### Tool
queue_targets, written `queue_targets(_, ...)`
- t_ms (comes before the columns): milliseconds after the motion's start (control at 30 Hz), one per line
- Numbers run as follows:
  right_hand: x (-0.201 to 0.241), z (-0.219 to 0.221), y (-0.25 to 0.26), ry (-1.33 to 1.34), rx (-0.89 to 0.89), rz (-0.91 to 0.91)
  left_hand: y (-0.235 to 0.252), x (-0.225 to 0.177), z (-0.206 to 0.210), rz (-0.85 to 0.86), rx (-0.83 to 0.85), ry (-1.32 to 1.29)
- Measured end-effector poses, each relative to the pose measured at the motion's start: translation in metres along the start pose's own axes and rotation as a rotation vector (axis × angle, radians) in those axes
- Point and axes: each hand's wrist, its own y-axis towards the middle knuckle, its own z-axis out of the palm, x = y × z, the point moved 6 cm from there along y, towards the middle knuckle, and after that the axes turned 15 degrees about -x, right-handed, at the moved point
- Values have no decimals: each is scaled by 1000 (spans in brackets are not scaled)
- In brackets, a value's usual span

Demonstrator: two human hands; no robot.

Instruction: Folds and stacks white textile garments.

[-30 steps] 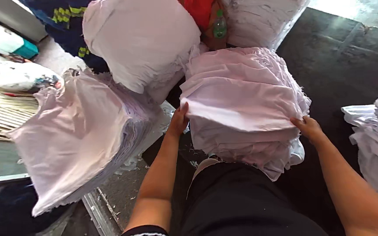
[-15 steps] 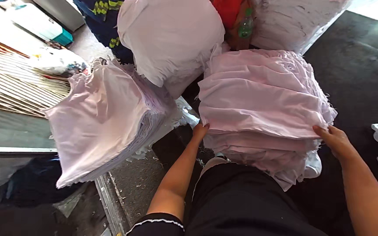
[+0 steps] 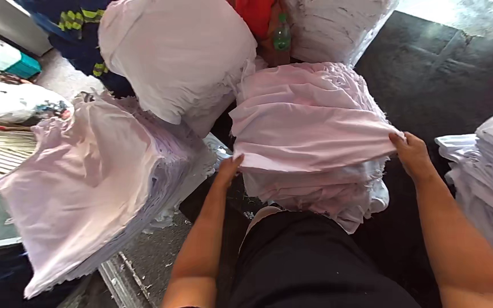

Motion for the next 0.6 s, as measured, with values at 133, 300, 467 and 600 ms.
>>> queue_targets(133, 19, -24, -12, 44, -92, -28, -24, -43, -48, 158, -127, -496)
queue_targets(300, -36, 12, -21, -117, 178, 208, -29, 57, 1, -286, -12, -185)
queue_targets(467, -72, 29, -28, -138, 227, 233, -30, 112, 43, -345, 40, -185)
queue_targets(600, -65, 26, -35, -103, 245, 298, -27, 115, 36, -372, 110, -149)
